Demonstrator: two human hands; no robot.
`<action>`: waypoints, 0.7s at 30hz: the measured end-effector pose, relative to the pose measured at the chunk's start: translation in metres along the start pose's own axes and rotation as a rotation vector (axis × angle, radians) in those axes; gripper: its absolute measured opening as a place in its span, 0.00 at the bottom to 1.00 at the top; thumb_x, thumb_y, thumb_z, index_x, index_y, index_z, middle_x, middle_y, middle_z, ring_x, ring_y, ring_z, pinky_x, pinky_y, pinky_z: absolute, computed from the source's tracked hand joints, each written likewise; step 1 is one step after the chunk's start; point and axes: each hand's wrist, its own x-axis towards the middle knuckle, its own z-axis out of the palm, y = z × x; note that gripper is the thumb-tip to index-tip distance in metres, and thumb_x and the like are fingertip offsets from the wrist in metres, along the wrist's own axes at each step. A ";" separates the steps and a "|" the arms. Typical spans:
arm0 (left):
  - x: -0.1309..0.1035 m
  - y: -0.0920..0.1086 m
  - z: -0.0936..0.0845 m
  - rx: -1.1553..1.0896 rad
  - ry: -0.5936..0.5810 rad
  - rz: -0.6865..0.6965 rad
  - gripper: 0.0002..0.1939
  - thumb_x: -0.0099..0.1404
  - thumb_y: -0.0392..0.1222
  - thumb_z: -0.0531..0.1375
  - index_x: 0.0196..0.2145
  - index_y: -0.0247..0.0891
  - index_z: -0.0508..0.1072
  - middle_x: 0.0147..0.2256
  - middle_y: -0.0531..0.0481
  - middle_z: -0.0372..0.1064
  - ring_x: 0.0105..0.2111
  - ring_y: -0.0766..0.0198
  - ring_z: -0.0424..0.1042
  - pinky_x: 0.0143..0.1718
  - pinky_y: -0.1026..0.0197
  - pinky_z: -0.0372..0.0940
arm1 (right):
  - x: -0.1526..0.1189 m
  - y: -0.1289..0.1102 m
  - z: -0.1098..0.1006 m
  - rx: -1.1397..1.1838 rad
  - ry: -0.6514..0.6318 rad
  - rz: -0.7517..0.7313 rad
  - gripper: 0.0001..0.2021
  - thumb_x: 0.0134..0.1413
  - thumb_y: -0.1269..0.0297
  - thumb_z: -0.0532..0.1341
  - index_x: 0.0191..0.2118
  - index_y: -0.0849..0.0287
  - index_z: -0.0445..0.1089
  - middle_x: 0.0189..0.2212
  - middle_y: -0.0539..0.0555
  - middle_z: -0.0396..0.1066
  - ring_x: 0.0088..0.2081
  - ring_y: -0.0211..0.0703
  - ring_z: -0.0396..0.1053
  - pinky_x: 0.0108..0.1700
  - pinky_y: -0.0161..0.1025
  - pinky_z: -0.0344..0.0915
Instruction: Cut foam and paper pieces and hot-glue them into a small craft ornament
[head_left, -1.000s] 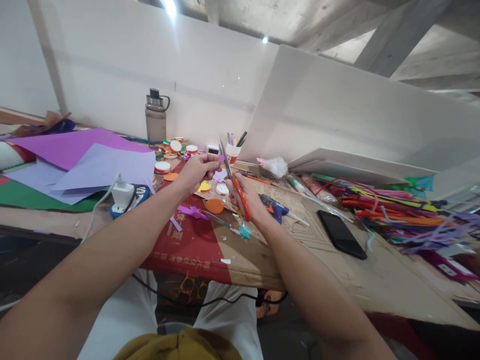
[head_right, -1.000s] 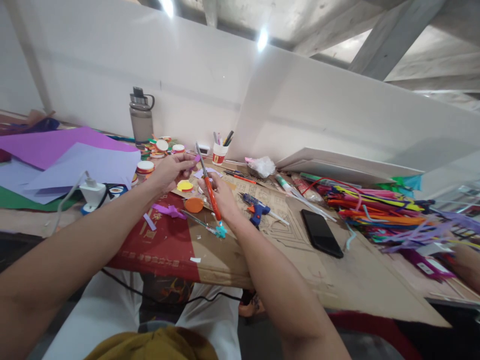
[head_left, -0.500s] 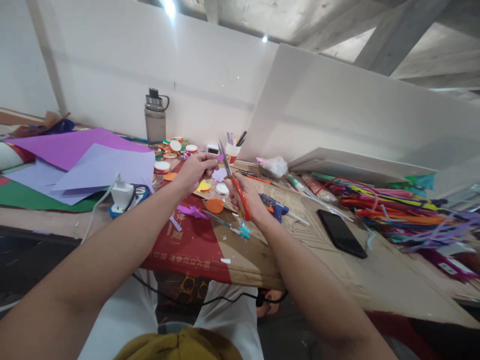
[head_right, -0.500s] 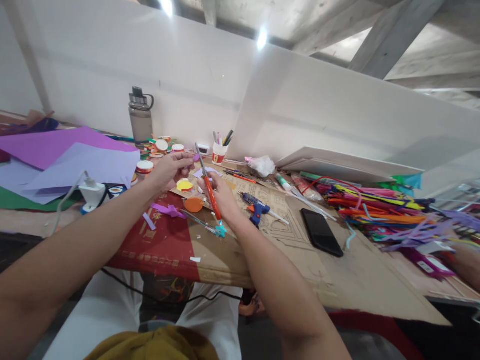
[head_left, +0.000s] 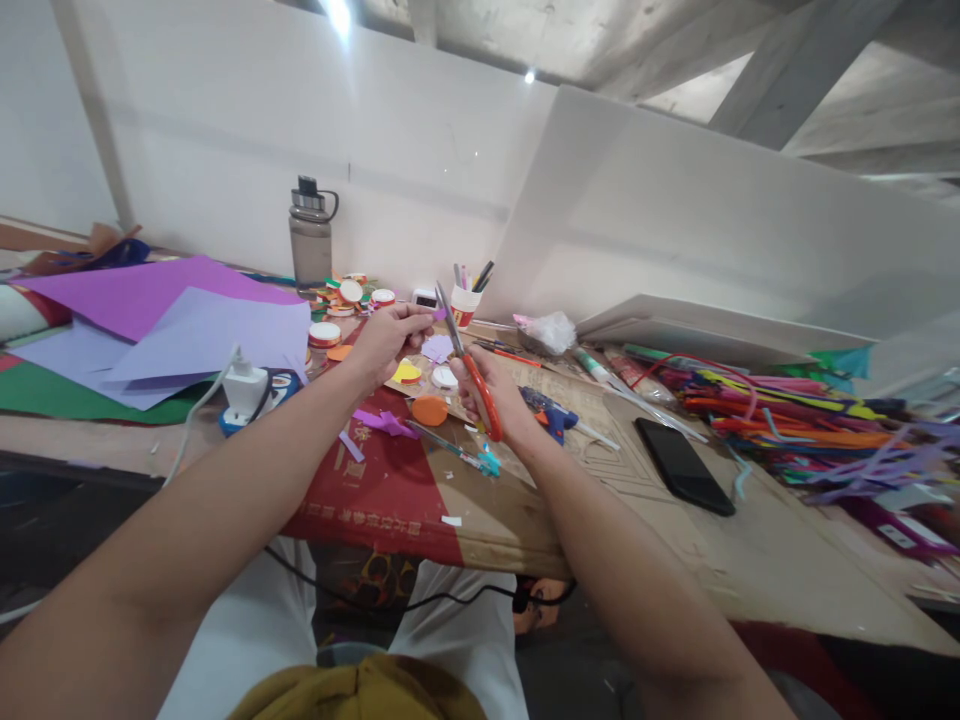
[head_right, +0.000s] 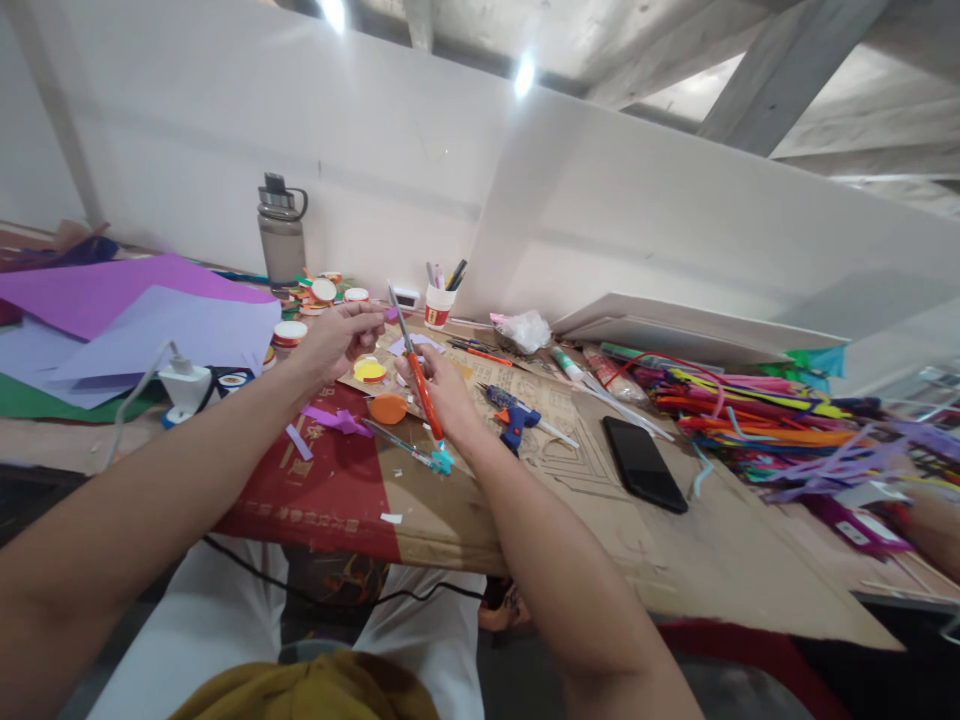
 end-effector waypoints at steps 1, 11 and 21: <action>0.000 0.000 0.000 -0.001 0.000 0.002 0.06 0.51 0.34 0.66 0.26 0.32 0.71 0.20 0.53 0.66 0.17 0.76 0.58 0.18 0.71 0.51 | 0.000 0.000 0.000 -0.001 0.002 0.006 0.17 0.52 0.46 0.62 0.39 0.51 0.59 0.20 0.41 0.55 0.16 0.29 0.53 0.16 0.27 0.53; 0.002 0.001 -0.001 -0.046 0.051 0.015 0.07 0.50 0.34 0.66 0.26 0.32 0.71 0.21 0.54 0.65 0.17 0.77 0.57 0.18 0.71 0.51 | 0.000 0.000 0.001 -0.031 0.014 0.004 0.17 0.52 0.46 0.62 0.39 0.51 0.61 0.20 0.41 0.56 0.16 0.29 0.53 0.16 0.27 0.52; 0.000 0.003 -0.001 -0.061 0.057 0.025 0.04 0.52 0.34 0.64 0.25 0.32 0.71 0.21 0.54 0.64 0.17 0.77 0.56 0.17 0.71 0.48 | 0.001 0.003 0.000 -0.088 -0.005 -0.014 0.17 0.53 0.44 0.60 0.39 0.52 0.61 0.21 0.42 0.57 0.16 0.29 0.53 0.17 0.28 0.53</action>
